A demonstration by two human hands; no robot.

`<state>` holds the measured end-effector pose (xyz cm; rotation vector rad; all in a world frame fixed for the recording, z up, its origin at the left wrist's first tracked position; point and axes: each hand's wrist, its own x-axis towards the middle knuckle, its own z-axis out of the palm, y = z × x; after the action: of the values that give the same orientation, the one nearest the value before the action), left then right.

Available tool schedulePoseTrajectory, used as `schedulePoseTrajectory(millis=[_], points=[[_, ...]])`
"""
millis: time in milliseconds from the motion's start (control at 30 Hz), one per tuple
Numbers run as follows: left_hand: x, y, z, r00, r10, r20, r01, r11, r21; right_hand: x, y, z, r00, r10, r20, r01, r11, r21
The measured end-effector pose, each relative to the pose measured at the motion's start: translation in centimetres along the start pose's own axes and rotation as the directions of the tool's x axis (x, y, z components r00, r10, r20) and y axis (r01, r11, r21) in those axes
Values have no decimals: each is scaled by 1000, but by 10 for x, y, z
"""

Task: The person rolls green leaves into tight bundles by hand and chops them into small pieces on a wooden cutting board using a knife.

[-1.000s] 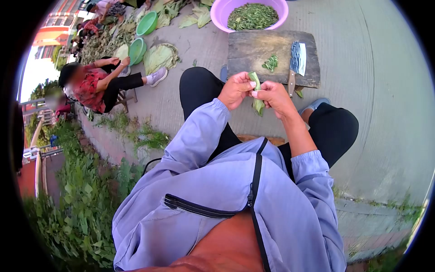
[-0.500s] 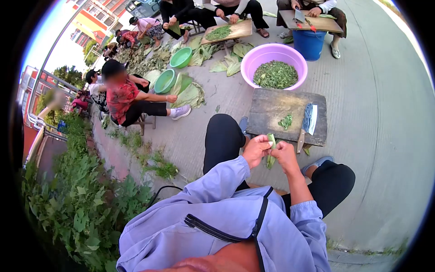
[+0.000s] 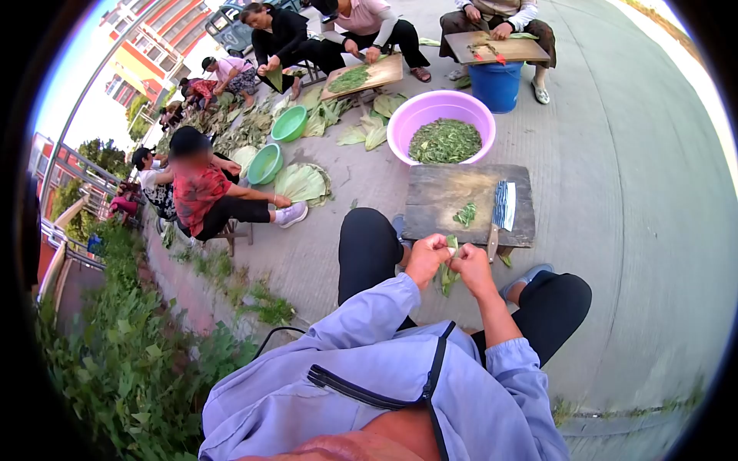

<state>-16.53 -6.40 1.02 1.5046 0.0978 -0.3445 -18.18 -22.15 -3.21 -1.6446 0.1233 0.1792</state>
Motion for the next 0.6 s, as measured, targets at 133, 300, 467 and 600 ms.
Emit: schedulePoseTrajectory(millis=[133, 300, 467, 600], points=[[-2, 9, -1, 987, -128, 93, 138, 985, -107, -7, -10, -5, 997, -51, -57, 46, 995, -90], [-2, 6, 3, 964, -183, 192, 248, 879, -408, -9, -17, -2, 985, -101, -138, 89, 992, -87], [-5, 4, 5, 964, -135, 228, 243, 795, -556, -10, -12, -2, 972, -181, -152, 171, 983, -72], [-3, 3, 4, 964, -97, 247, 235, 747, -622, -6, -2, -3, 936, -285, -206, 261, 956, -136]])
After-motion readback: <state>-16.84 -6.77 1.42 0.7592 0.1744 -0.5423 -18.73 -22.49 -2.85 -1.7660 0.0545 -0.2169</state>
